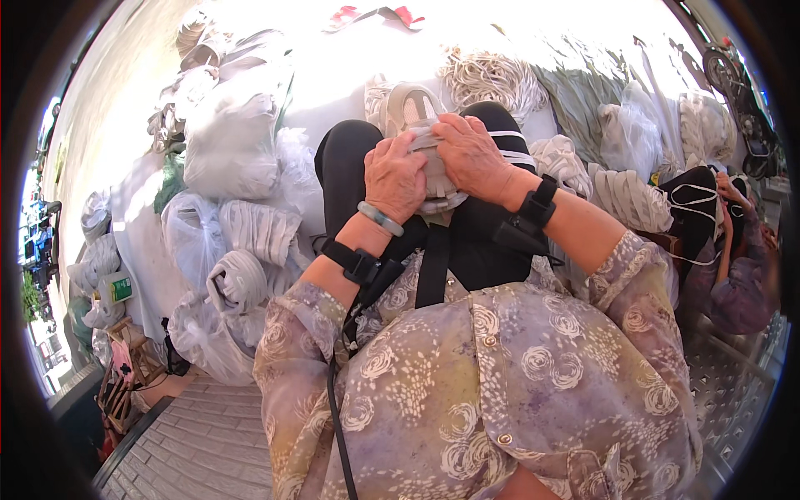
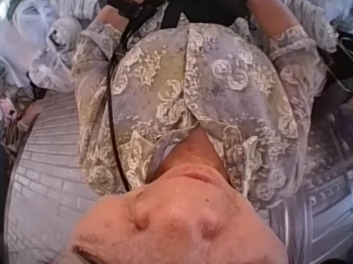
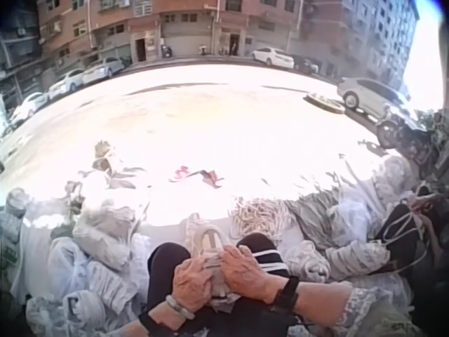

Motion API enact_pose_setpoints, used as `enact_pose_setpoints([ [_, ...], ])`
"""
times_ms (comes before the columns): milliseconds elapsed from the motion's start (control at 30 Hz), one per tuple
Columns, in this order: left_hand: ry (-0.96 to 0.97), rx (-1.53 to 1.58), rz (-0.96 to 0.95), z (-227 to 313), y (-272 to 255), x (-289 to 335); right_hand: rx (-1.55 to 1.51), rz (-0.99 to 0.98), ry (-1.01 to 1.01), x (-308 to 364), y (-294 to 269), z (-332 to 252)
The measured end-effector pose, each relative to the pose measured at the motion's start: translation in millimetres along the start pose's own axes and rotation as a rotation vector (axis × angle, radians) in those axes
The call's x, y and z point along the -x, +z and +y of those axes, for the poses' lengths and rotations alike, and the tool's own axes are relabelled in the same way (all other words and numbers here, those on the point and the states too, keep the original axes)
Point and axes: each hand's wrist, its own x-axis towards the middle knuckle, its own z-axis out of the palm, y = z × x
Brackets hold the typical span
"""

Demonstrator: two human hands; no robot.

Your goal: Lacing new white sneakers while sitting on the ground.

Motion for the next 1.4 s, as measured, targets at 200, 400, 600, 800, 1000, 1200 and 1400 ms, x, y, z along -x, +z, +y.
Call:
enact_pose_setpoints([
  [200,0.003,0.003,-0.015,-1,-3,0,0.011,-0.049,0.094,-3,1,-10],
  [400,0.010,0.000,-0.019,-3,-1,0,-0.009,0.037,0.161,0,11,-7],
  [600,0.014,0.012,-0.043,-2,-6,-1,-0.248,-0.040,0.106,-3,10,13],
  [800,0.021,-0.007,-0.029,-3,-6,2,-0.433,-0.067,0.169,-8,9,12],
  [1000,0.017,-0.093,-0.046,1,-3,-6,0.015,-0.085,0.099,-6,3,3],
  [1200,-0.059,0.011,-0.115,0,0,-8,0.137,-0.124,0.038,-2,-12,3],
  [1400,-0.011,0.128,-0.047,-11,10,-6,-0.115,-0.039,0.278,-4,11,-6],
])
